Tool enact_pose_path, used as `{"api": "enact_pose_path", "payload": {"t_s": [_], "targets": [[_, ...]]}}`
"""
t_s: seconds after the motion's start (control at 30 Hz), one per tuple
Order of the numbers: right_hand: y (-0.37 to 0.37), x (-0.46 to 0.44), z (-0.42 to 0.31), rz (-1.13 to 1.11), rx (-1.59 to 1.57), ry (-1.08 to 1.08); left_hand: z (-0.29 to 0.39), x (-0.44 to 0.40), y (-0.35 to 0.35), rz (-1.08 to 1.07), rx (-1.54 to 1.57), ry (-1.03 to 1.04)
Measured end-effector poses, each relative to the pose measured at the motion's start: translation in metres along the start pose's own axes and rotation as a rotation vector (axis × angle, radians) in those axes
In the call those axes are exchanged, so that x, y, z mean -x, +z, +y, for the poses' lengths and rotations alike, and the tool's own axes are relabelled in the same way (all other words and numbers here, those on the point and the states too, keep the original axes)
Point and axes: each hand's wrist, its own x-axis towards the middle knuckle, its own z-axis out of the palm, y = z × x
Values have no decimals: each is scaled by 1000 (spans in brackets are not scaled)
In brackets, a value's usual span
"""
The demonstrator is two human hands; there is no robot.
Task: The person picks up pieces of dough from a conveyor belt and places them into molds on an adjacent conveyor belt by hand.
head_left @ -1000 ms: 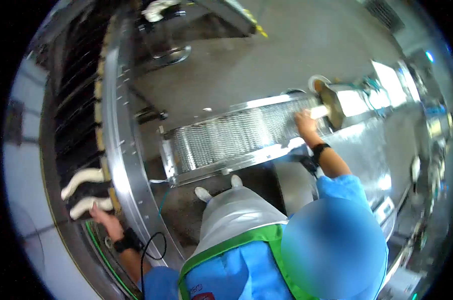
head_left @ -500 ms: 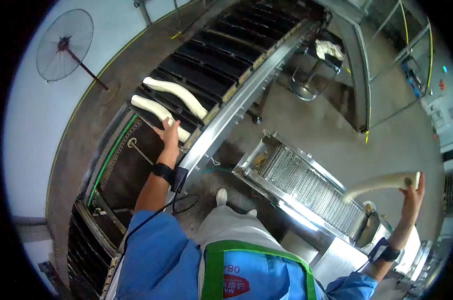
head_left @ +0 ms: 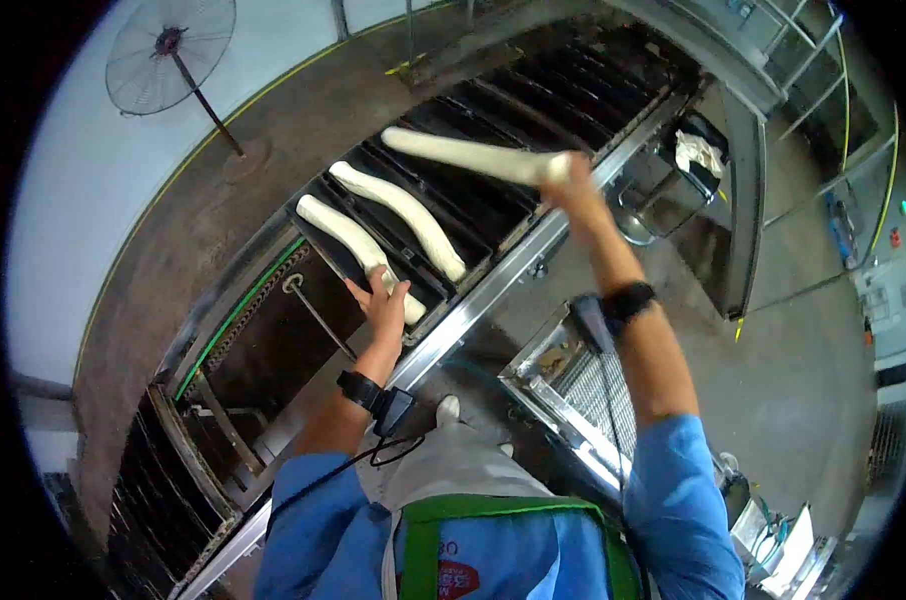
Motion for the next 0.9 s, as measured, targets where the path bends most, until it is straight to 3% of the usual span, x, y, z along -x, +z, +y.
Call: {"api": "enact_pose_path", "payload": {"t_s": [0.07, 0.2, 0.3, 0.4, 0.47, 0.63, 0.67, 0.7, 0.73, 0.8, 0.87, 0.9], "targets": [[27, -2, 69, 162, 884, -127, 8, 2, -4, -50, 33, -5], [-9, 51, 106, 160, 851, -83, 7, -1, -2, -23, 87, -14], [-59, 113, 149, 84, 893, 92, 6, -2, -4, -47, 105, 13], [-116, 195, 207, 70, 863, 380, -26, -30, 5, 51, 397, -67], [-155, 267, 261, 12, 899, 467, -24, -34, 2, -180, 283, 5], [-196, 406, 239, 197, 886, 911, -3, -8, -12, -192, 79, 37], [-204, 428, 250, 237, 918, 965, -2, -7, -18, -240, -7, 108], [-212, 449, 261, 281, 940, 992, -26, -18, -29, -371, -322, 615], [-219, 470, 269, 319, 962, 1008, -49, -29, -40, -336, -545, 1164], [-233, 496, 262, 369, 1048, 1065, -43, -41, -25, -348, -85, 320], [-250, 522, 273, 360, 1130, 1133, -31, -34, -18, -84, -88, -67], [-260, 530, 279, 321, 1201, 1196, -9, 6, -24, -140, -264, 141]]}}
